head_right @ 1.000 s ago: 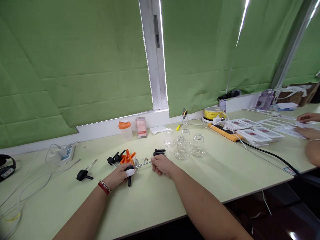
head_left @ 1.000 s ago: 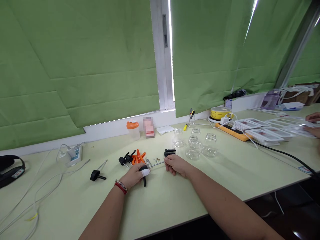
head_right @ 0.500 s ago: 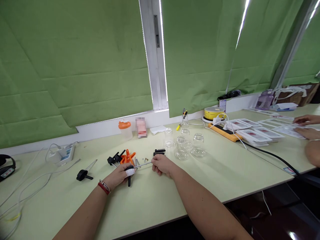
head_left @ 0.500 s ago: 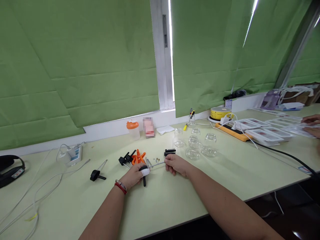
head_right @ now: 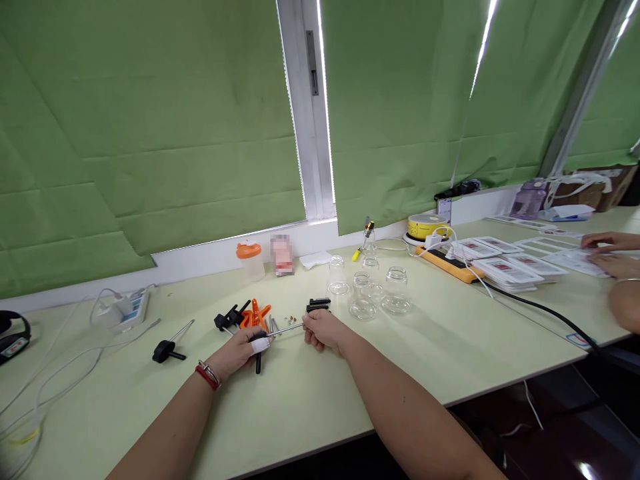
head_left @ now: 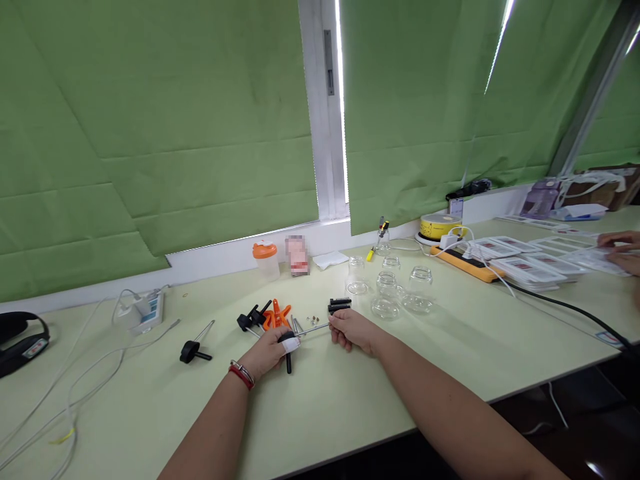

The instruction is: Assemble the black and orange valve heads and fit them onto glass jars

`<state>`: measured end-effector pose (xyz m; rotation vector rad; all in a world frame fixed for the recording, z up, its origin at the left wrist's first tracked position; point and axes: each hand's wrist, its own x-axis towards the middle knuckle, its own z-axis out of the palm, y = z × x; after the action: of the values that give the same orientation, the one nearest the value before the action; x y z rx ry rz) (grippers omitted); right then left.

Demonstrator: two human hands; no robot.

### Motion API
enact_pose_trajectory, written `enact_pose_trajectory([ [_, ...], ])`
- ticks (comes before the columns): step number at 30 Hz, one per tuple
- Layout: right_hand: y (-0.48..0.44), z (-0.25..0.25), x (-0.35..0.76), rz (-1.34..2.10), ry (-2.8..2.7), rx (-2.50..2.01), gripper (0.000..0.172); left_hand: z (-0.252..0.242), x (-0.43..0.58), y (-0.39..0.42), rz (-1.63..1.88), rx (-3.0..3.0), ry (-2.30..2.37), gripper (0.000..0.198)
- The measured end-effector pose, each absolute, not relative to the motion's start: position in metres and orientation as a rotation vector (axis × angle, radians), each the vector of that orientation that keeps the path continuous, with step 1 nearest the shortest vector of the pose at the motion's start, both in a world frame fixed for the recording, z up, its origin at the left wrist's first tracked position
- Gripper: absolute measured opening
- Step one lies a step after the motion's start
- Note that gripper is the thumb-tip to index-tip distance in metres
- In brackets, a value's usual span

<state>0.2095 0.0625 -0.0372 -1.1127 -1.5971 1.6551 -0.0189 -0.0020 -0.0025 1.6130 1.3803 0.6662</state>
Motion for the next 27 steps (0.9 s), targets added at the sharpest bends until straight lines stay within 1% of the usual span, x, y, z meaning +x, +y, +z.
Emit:
enact_pose_trajectory([
  [3,0.0615,-0.0357,0.2095,1.650,-1.586,-1.127,0.026,-0.0031,-0.0191,-0.0021,0.675,1.603,1.375,0.034],
  [8,0.0582,-0.0307,0.2102,1.646,-1.587,-1.121,0.009,-0.0043,-0.0202,-0.0017,0.668,1.607,1.378,0.033],
  [10,0.0578,-0.0303,0.2107,1.644,-1.590,-1.114,0.007,-0.0049,-0.0206,-0.0013,0.668,1.601,1.378,0.033],
  [12,0.0583,-0.0313,0.2111,1.640,-1.598,-1.112,0.009,-0.0052,-0.0207,-0.0009,0.674,1.593,1.368,0.033],
  [18,0.0615,-0.0372,0.2104,1.643,-1.608,-1.104,0.023,-0.0047,-0.0206,-0.0007,0.683,1.585,1.365,0.035],
  [27,0.0596,-0.0340,0.2093,1.651,-1.594,-1.114,0.027,-0.0064,-0.0210,-0.0005,0.683,1.597,1.367,0.033],
])
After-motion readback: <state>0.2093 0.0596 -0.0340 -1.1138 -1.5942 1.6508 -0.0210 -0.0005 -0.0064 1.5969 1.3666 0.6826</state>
